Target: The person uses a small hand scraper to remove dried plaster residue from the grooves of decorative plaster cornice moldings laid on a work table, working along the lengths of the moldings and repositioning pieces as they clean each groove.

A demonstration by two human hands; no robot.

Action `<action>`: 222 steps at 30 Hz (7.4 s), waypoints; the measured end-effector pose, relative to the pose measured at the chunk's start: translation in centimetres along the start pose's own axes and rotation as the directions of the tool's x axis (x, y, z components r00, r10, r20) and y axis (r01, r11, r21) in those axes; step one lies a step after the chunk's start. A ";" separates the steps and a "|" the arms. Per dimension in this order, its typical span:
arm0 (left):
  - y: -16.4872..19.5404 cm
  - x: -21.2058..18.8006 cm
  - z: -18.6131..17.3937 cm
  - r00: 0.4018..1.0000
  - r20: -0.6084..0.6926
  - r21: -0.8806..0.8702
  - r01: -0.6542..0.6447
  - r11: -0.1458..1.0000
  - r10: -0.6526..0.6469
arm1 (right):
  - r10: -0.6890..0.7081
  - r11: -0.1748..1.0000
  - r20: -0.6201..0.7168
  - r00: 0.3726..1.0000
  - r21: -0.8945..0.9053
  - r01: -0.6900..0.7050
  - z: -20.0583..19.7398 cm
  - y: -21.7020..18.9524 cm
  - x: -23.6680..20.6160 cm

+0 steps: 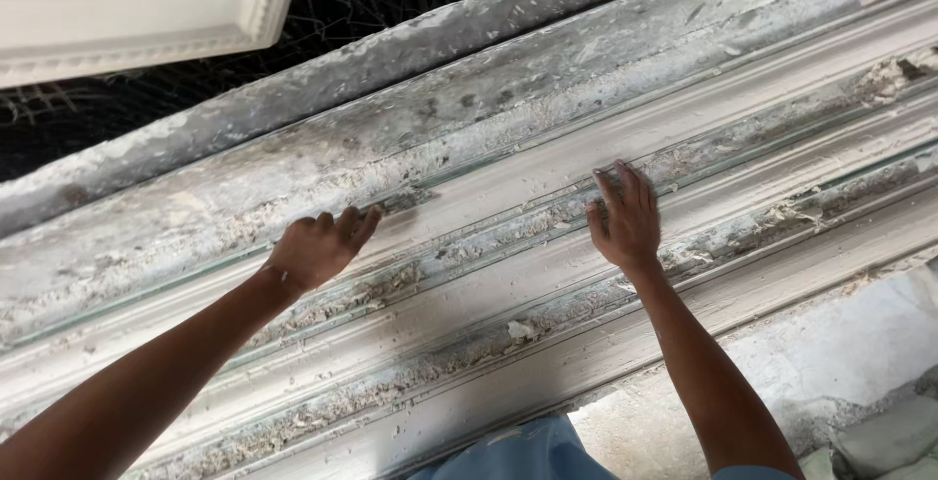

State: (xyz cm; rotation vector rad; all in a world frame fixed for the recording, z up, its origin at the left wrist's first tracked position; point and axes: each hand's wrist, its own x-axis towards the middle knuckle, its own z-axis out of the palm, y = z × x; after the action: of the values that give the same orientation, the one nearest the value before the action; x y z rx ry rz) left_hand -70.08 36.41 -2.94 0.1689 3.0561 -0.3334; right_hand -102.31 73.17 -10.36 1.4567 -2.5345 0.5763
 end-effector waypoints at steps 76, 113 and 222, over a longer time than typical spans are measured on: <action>15.0 39.4 -6.3 0.997 0.071 -0.117 0.036 0.992 -0.027 | 0.094 0.995 0.102 0.990 -0.029 -0.091 -6.7 31.4 4.1; 14.7 43.3 -4.7 0.975 0.221 -0.346 0.077 0.935 0.001 | 0.070 0.997 0.148 0.986 0.025 -0.075 -6.7 32.2 3.7; 18.0 58.8 -7.5 0.900 0.385 -0.343 0.348 0.872 -0.207 | 0.426 0.886 0.294 0.856 0.055 -0.460 -11.4 58.6 7.1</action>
State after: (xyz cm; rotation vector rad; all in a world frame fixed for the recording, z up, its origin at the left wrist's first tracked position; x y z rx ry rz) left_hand -126.70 61.52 -3.78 -0.3286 2.7195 0.2456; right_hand -156.72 98.58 -12.15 1.0342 -3.1423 0.6405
